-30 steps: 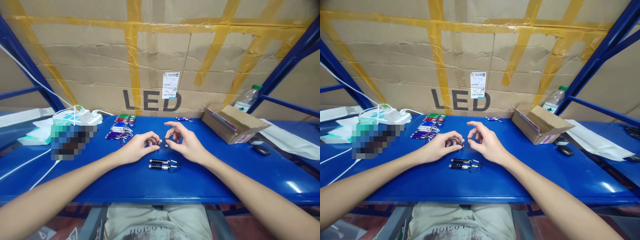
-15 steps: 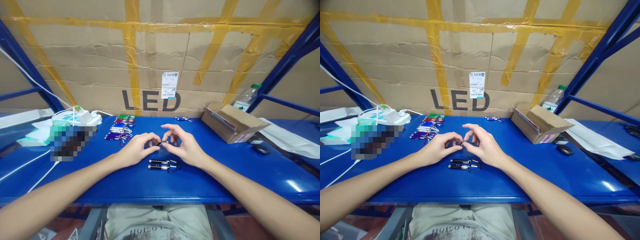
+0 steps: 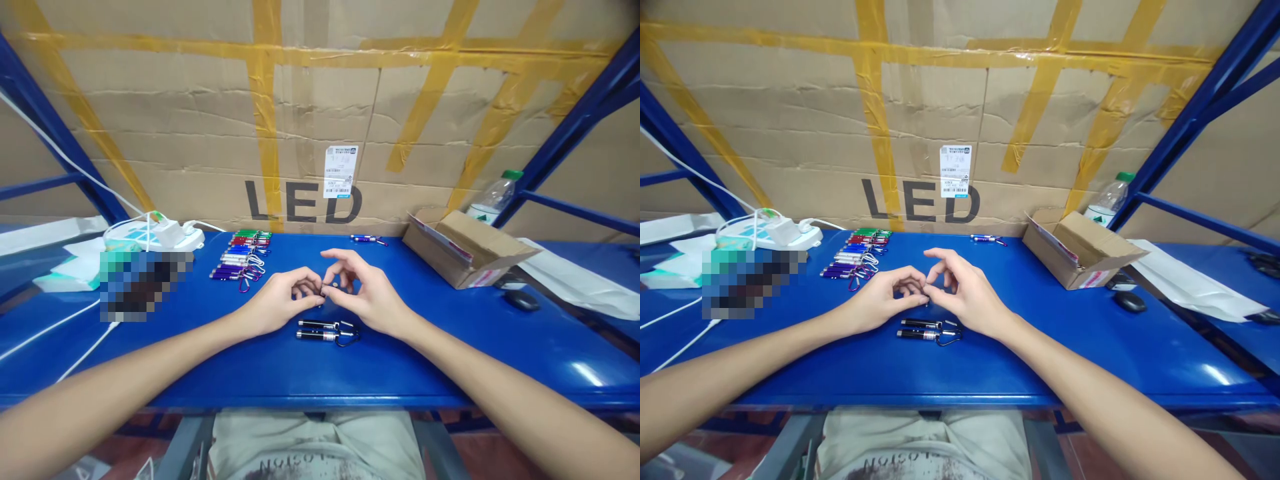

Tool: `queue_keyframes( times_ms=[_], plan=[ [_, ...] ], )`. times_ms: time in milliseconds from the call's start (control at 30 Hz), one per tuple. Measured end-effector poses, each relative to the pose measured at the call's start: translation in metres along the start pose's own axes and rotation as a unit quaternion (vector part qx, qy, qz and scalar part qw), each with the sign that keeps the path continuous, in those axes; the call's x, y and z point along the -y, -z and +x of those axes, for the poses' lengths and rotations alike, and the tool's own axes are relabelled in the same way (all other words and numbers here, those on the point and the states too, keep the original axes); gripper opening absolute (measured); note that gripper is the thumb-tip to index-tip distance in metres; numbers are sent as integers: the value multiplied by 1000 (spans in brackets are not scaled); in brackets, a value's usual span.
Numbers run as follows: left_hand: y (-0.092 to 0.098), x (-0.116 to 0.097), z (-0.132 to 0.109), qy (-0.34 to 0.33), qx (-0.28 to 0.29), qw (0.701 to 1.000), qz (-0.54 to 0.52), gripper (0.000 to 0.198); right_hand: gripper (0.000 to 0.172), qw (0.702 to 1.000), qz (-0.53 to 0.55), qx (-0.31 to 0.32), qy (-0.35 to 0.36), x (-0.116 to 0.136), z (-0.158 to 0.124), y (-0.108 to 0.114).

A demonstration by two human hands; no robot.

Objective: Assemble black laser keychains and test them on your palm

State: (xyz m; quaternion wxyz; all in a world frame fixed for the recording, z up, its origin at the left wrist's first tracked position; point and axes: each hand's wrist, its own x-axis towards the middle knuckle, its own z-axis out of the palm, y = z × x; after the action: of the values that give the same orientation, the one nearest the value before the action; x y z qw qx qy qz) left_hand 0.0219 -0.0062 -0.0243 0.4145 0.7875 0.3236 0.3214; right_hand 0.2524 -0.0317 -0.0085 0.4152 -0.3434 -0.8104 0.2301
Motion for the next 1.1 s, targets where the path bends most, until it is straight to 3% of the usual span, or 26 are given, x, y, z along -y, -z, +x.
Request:
queue_keyframes(
  times_ms=[400, 567, 833, 1100],
  plan=[
    [5, -3, -1, -47, -16, 995, 91, 16, 44, 1000, -27, -10, 4, 1, 0, 0],
    [11, -4, -2, -77, -21, 989, 123, 12, 35, 996, -75, -38, -27, -9, 2, 9],
    [14, -5, -2, -81, -14, 987, 137, 11, 32, 973, -205, 81, -62, -30, 3, 12],
    [14, -1, 0, -24, -22, 994, 100, 17, 33, 971, -209, 99, -59, -31, 2, 10]
  ],
)
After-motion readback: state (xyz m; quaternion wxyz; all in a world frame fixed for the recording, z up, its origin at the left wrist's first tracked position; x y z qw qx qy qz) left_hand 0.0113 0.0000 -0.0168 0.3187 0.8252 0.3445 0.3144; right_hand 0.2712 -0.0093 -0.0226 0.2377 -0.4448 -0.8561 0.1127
